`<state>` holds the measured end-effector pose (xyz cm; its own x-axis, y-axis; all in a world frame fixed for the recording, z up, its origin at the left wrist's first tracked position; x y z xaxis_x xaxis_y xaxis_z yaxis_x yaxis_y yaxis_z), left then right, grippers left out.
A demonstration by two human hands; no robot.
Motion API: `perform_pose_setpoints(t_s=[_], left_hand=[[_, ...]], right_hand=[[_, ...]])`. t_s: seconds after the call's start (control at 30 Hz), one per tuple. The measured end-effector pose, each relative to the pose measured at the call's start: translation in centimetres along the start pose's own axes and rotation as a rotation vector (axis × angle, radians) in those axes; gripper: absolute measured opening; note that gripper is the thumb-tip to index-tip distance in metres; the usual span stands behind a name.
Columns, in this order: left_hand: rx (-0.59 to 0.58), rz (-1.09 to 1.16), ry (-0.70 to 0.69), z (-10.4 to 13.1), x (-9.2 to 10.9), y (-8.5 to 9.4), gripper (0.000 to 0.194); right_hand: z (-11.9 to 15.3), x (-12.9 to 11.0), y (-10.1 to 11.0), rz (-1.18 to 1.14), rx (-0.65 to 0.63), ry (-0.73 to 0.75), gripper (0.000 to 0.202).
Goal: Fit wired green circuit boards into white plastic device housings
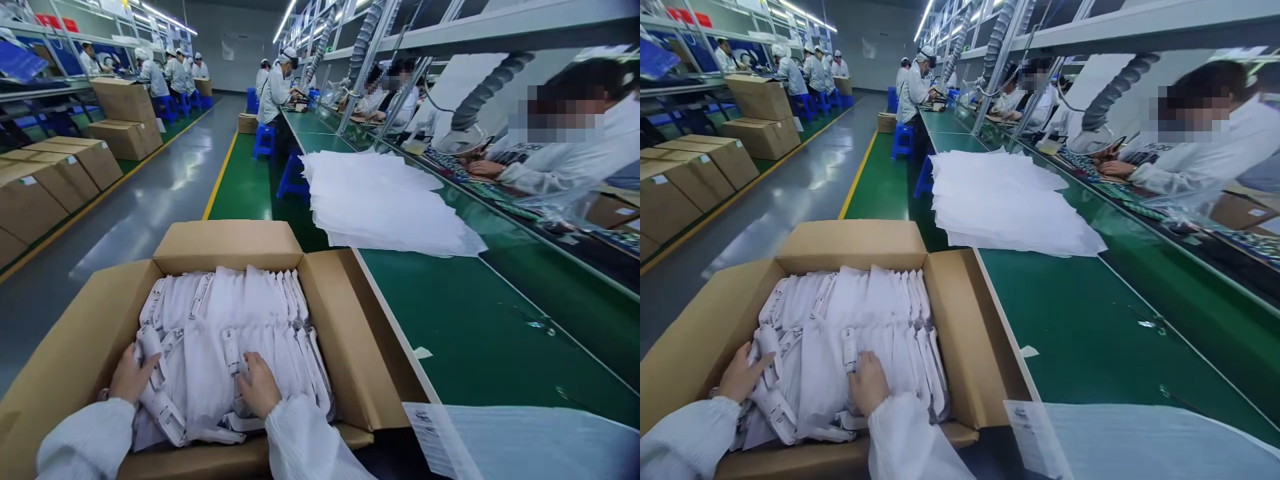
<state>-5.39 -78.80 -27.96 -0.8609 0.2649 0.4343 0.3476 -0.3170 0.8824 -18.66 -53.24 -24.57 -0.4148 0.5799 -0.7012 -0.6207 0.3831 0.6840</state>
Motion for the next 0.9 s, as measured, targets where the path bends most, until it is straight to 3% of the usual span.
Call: perform_pose_setpoints(t_s=[0.17,0.33,0.53,0.7,0.9], left_hand=[[-0.035,-0.206,0.015,-1.1,2.4,-1.6,0.093],[-0.077,-0.342,-0.087,-0.7,3.6,-0.9,0.079],[-0.067,-0.383,-0.143,-0.4,3.1,-0.2,0.062],[-0.060,-0.450,-0.175,-0.3,2.4,-0.7,0.079],[-0.040,-0.512,-0.195,-0.7,2.5,-0.6,0.042]], right_hand=[[-3.5,0.0,-2.7,0.154,0.033,-0.076,0.036],[-3.8,-0.1,-3.3,0.227,0.018,-0.091,0.043],[-4.7,-0.1,-3.4,0.284,0.010,-0.182,0.032],[-4.4,-0.3,-3.2,0.324,0.009,-0.198,0.027],[-3.9,-0.1,-2.8,0.362,-0.007,-0.191,0.024]])
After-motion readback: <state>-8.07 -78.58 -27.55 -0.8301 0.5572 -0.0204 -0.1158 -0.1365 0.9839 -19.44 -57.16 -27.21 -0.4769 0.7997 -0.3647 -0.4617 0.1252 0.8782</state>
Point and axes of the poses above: each hand's wrist, its own z-axis away from the middle knuckle, its own y-axis out of the back of the hand, x = y × z, the point moved 1 cm from there along -z, towards the middle knuckle, and after that the axes turned 5 degrees about y, right-handed, at the moved point
